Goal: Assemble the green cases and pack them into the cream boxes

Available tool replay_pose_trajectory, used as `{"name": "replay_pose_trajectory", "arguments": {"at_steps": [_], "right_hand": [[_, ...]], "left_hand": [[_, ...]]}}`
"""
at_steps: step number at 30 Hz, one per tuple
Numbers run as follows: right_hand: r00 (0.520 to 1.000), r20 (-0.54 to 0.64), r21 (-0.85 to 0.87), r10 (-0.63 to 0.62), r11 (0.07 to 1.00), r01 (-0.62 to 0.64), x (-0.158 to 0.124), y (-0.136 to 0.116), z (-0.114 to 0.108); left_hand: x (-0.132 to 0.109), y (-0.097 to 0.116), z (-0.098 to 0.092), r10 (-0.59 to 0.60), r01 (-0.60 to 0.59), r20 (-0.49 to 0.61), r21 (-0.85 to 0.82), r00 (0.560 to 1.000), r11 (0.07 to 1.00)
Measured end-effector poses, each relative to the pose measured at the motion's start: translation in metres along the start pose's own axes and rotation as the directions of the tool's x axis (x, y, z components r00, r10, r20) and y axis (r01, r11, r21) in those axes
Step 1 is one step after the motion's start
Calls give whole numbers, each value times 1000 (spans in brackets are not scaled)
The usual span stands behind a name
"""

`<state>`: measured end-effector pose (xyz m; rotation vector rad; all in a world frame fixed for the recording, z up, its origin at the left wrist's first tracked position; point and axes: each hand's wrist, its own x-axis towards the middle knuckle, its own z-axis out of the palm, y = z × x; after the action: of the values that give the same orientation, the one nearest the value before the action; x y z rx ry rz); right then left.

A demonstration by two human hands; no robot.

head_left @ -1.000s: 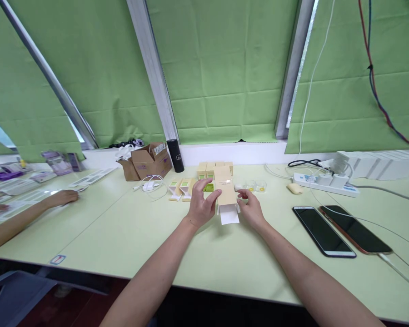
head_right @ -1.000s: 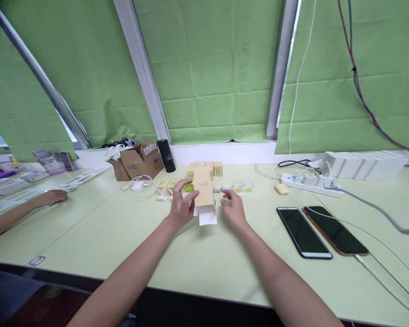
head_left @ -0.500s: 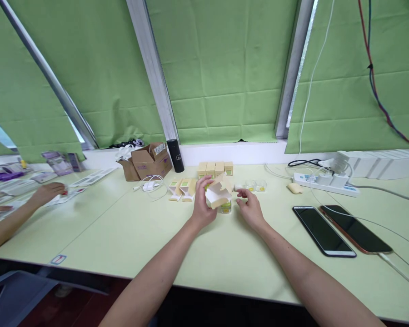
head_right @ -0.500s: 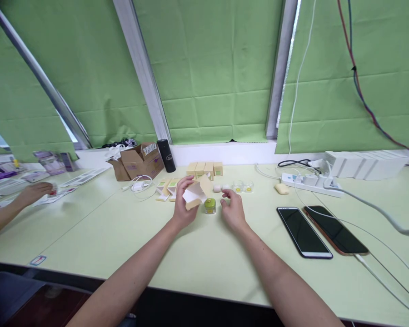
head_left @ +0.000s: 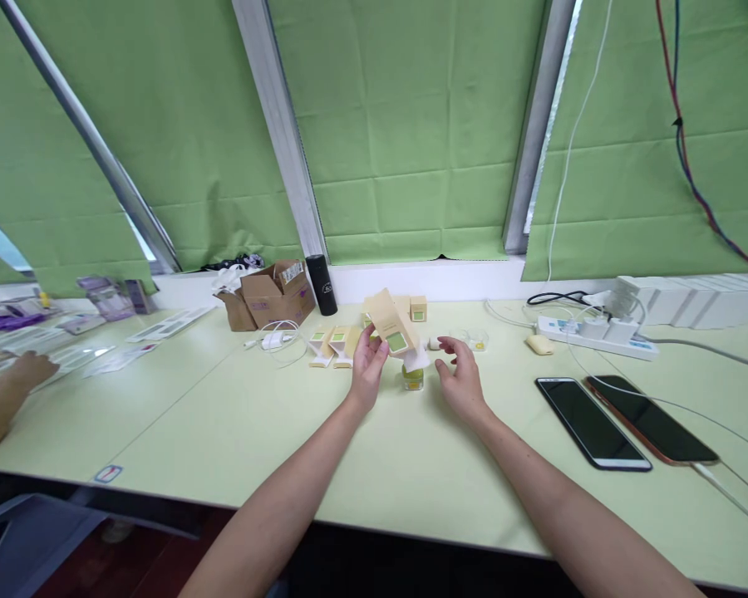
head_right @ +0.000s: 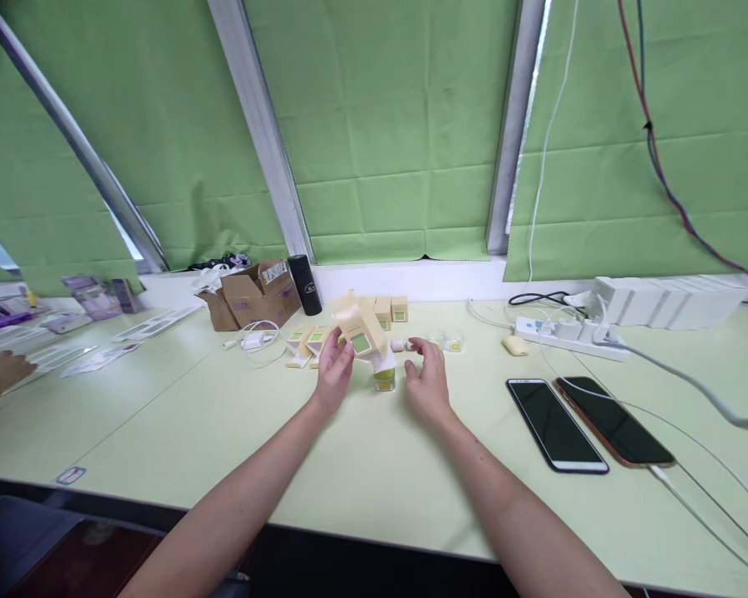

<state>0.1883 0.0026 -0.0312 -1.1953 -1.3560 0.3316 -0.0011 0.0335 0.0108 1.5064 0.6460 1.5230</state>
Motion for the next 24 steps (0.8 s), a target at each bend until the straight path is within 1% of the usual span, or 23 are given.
{"name": "replay_pose_trajectory", "arguments": {"at_steps": [3,5,8,11,15,17,21,24], "right_hand": [[998,-13,34,-54,998,54,0,-8,-1],[996,-5,58,-94,994,95,-1,-13,-2],[985,24,99,-173,980,170,-4,-21,-1],[969,80,151,-233,964,220,-7,-26,0],[960,165,234,-228,954,186,-10,-29,1],[961,181,268,-208,951,155,-11,-31,0],[968,194,290,-159,952,98,-11,-33,0],[974,194,312,-119,949,54,-10,-34,-1]], "left_hand": [[-2,3,3,-63,63,-10,13,998,998],[-3,5,4,-77,78,-33,36,996,996],[-3,6,6,-75,81,-71,84,995,993],[-3,6,8,-98,105,-69,91,993,990],[-2,5,10,-171,172,-31,65,985,983],[-3,5,11,-192,193,-22,56,981,980],[-4,5,12,-203,203,-9,64,979,977],[-5,5,10,-182,178,25,98,983,979]]}}
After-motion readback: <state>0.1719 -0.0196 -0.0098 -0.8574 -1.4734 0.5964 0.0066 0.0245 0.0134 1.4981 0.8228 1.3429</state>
